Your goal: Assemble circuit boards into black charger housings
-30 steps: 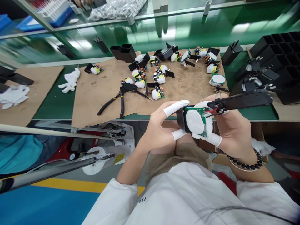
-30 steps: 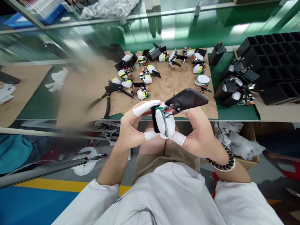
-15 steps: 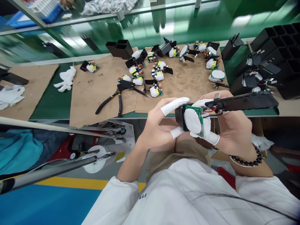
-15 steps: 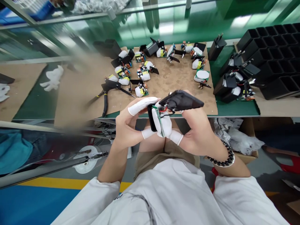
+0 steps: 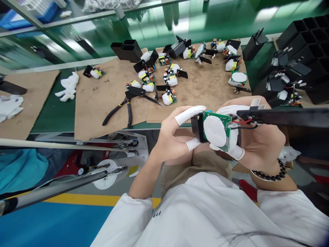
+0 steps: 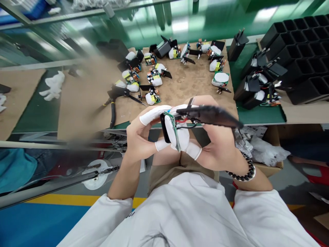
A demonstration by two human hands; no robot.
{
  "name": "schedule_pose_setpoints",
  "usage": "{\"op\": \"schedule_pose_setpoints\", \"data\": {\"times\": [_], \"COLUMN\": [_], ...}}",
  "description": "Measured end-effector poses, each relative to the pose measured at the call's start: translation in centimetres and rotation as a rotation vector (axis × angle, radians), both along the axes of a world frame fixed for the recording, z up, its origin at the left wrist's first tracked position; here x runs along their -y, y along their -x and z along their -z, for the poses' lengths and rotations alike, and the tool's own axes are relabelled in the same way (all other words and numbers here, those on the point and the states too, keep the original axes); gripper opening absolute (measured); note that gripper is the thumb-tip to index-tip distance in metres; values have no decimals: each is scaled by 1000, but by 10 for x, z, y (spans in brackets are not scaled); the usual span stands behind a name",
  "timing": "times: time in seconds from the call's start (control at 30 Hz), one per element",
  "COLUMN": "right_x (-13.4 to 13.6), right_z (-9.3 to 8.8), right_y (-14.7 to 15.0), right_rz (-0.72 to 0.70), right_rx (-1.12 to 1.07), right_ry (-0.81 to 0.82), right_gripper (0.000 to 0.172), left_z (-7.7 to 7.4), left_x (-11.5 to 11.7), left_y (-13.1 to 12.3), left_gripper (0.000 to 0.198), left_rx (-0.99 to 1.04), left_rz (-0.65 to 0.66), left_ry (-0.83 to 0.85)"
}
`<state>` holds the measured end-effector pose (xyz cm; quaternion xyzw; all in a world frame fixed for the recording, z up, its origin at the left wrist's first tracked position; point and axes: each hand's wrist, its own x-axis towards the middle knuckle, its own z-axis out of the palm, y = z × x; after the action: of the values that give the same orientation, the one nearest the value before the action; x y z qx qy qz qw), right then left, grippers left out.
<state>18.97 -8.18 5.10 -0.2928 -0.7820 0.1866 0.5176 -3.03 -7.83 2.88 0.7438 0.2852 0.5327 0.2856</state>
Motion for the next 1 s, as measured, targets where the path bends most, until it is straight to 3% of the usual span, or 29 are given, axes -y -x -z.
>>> {"op": "schedule_pose_setpoints", "data": {"times": [0.43,0.7,0.9,1.0], "right_x": [-4,-4,-2,-2], "right_z": [-7,-4,-7,-8], "right_y": [-3,-2,0,2], "right_rz": [-51,-76,-86,-64], "right_rx": [49,7,7,17], "right_ry": [-76,-16,56,34], "right_gripper": [59,55,64,56], "left_z": [-2,-2,-5,-4], "left_x": [3,2,1,1], "left_y": [-3,-3,-4,-3], "left_gripper": [59,57,53,54], "left_rx": [34,5,23,12], "left_rz": [-2,-11,1,-1], "left_ry": [51,52,44,43]}}
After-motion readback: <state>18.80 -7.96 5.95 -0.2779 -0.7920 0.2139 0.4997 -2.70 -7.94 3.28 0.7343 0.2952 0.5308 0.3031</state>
